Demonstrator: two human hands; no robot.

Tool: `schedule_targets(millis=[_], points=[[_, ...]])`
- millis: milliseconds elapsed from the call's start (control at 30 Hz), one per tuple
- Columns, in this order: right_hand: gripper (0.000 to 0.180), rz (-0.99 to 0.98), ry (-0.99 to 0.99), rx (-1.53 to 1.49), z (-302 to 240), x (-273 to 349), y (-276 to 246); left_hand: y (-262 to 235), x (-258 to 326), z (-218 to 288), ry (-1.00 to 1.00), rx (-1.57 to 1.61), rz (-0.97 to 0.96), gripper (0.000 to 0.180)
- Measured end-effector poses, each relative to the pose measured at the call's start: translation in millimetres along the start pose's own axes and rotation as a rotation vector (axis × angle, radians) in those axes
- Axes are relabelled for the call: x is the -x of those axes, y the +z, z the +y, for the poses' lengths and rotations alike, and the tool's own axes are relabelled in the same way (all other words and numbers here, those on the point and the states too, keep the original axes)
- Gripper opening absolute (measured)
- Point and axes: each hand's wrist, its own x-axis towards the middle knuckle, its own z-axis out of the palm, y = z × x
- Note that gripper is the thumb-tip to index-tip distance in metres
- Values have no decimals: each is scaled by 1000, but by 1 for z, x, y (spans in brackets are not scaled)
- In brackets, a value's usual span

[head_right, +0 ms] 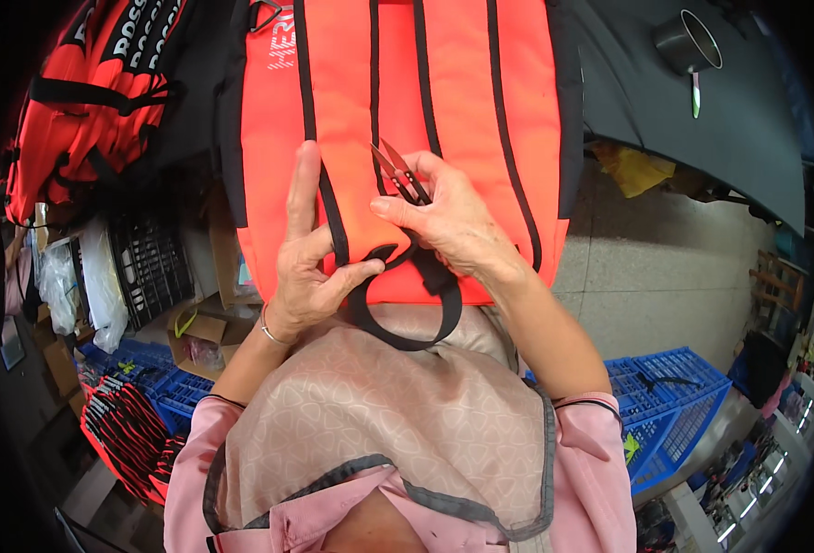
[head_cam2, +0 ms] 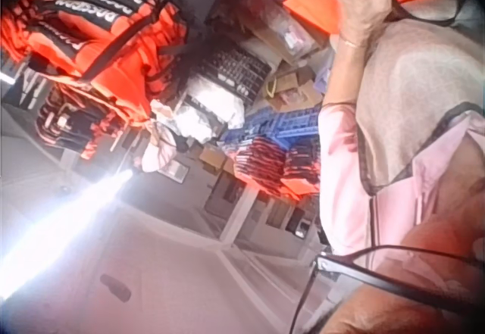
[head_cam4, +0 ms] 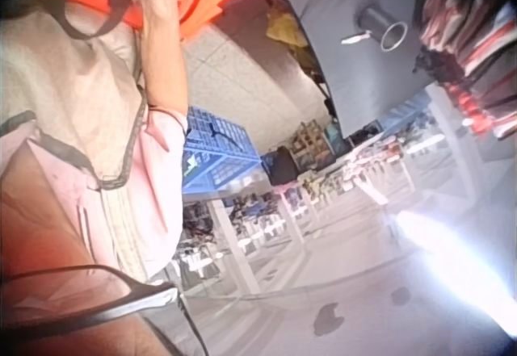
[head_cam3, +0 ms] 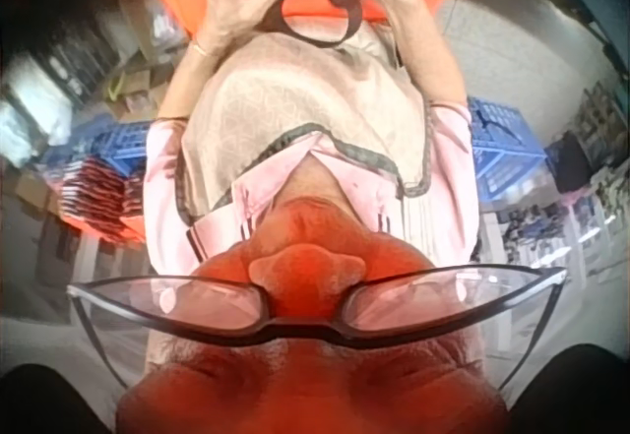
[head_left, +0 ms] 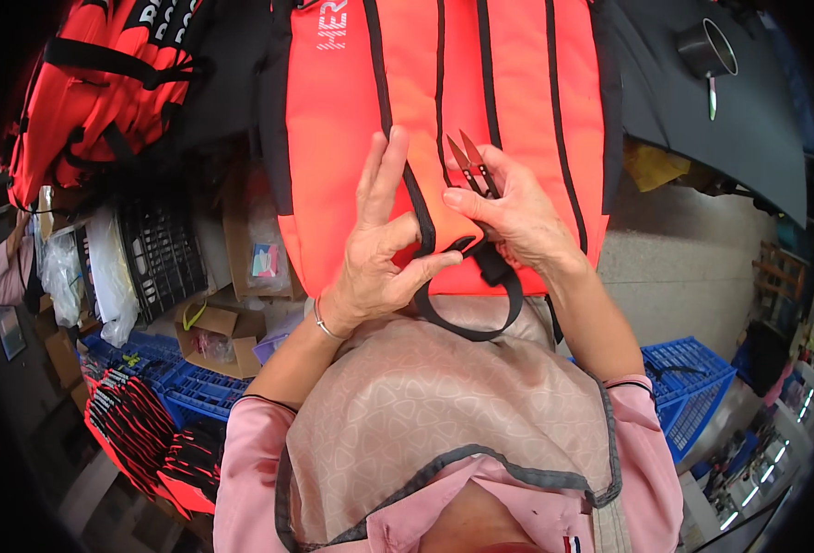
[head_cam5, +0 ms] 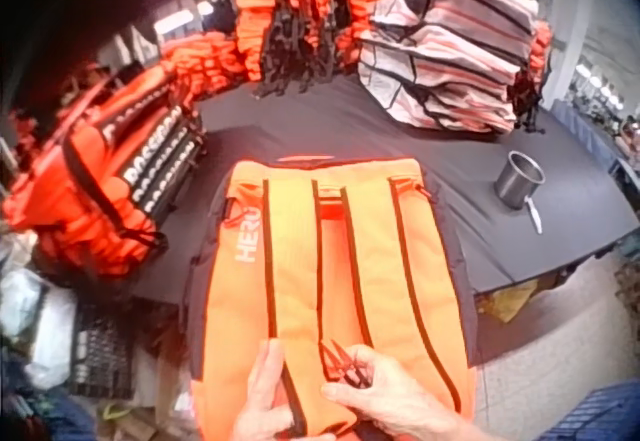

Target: The person trims excess fabric and threads from a red and black bag using scissors. They then use a toothbrush to rub along the seams and edges of the bag. Finally, the person picks up a pink and white patterned bag and rubs its surface with the toothbrush.

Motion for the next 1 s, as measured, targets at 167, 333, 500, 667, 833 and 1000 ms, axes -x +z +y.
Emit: schedule_targets(millis=[167, 333, 500, 667, 833, 1000], points=[[42, 182, -142, 207, 9, 5, -10, 2, 1, -12, 51, -148, 42, 29], [37, 453, -498, 481, 10, 32, -3, 24, 4, -17, -201, -11, 226, 25], [35, 541, -913, 1000, 18, 46, 1, 31, -1, -15, -292, 31, 289, 28], [36, 585, -972, 1142, 21, 39, 0, 33, -1, -16, -292, 9, 298, 28], [43, 562, -1071, 1214, 22, 30, -3, 33, -1, -18, -301, 2, 302, 28], [42, 547, -1059, 1246, 25, 28, -4, 33, -1, -19, -304, -14, 295, 26]])
